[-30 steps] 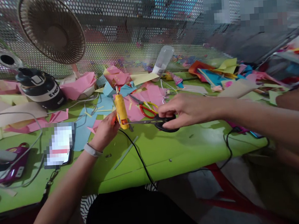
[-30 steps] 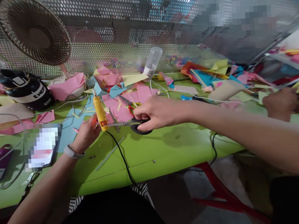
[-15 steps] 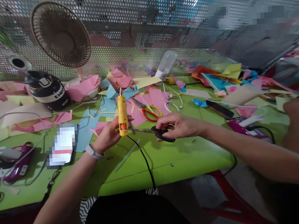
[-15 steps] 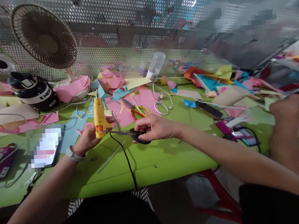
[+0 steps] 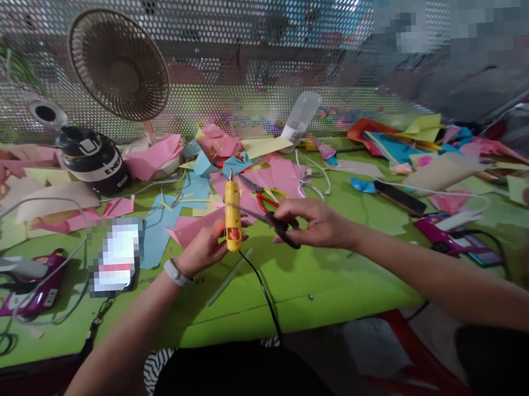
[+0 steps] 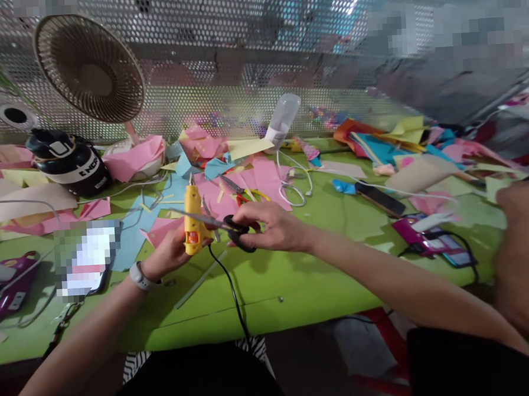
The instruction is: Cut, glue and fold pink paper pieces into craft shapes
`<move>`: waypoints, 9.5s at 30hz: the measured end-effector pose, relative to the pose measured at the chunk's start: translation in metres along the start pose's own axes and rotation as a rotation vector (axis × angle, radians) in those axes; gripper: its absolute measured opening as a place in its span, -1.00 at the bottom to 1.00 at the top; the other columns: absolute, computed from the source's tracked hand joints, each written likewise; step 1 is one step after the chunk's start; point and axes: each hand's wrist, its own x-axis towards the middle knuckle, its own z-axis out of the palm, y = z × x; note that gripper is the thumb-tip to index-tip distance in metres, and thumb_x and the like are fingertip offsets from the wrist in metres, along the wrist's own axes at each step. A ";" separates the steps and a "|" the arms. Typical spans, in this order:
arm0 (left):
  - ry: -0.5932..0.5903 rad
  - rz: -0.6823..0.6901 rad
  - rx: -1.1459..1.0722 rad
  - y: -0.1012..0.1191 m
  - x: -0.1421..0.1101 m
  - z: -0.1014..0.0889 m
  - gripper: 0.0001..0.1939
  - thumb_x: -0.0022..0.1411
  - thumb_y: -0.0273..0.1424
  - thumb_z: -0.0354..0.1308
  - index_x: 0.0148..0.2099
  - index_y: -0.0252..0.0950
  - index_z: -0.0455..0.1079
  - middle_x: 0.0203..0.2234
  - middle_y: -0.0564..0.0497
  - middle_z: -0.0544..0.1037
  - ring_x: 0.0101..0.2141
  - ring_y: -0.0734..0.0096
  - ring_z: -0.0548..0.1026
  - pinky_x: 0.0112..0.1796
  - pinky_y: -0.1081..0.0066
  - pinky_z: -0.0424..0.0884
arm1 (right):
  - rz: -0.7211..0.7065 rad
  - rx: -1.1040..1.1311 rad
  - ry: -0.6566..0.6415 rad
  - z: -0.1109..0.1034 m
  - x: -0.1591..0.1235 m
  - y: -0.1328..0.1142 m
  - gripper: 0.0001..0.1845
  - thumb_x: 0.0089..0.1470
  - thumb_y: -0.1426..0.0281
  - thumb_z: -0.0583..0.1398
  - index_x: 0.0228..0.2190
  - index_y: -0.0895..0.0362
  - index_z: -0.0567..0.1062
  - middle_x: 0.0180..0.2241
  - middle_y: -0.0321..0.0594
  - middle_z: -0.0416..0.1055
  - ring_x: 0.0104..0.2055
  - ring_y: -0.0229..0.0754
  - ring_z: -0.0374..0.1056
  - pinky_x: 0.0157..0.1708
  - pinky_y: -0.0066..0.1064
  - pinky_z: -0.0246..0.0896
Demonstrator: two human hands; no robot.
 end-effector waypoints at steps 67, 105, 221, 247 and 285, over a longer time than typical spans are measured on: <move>0.037 -0.070 0.495 -0.002 0.003 -0.009 -0.57 0.30 -0.59 0.00 0.20 -0.37 0.24 0.03 -0.23 0.56 0.05 0.18 0.55 0.03 0.24 0.52 | 0.228 -0.319 -0.494 -0.053 0.007 -0.064 -0.75 0.09 0.23 0.17 -0.52 0.11 0.36 -0.59 -0.38 0.23 -0.55 -0.33 0.12 -0.49 -0.43 -0.07; -0.215 0.011 0.292 0.000 0.007 -0.014 -0.70 0.42 -0.40 -0.02 0.15 -0.29 0.30 -0.04 -0.14 0.59 -0.10 0.28 0.60 -0.06 0.25 0.57 | -0.087 -0.830 -0.332 -0.063 0.017 -0.070 -0.52 0.38 0.43 -0.19 -0.32 -0.02 0.47 -0.48 -0.23 0.34 -0.22 -0.10 0.32 -0.08 -0.18 0.14; 0.225 -0.065 0.683 0.030 0.010 -0.024 -0.65 0.36 -0.16 0.13 0.00 -0.30 0.52 -0.23 -0.14 0.68 -0.25 0.22 0.66 -0.27 0.33 0.57 | 0.301 0.959 0.730 0.081 0.034 0.035 -0.58 -0.05 0.00 0.32 -0.34 0.07 0.48 -0.62 -0.47 0.26 -0.68 -0.42 0.06 -0.69 -0.54 0.00; -0.024 -0.532 0.246 0.014 -0.035 -0.060 -0.88 0.26 -0.35 0.19 -0.28 -0.29 0.46 -0.45 0.04 0.54 -0.45 0.47 0.45 -0.41 0.46 0.34 | 0.280 0.639 0.164 0.119 0.013 0.015 -0.59 -0.04 0.14 0.41 -0.29 0.08 0.40 -0.58 -0.44 0.29 -0.65 -0.37 0.19 -0.70 -0.48 0.15; 0.062 -0.562 0.142 0.011 -0.046 -0.047 -0.82 0.17 -0.29 0.26 -0.28 -0.29 0.38 -0.45 0.05 0.49 -0.49 0.52 0.41 -0.48 0.49 0.35 | 0.049 0.290 0.431 0.115 0.010 0.030 -0.52 0.05 0.13 0.35 -0.07 0.08 0.41 -0.31 -0.20 0.55 -0.31 -0.16 0.50 -0.30 -0.29 0.44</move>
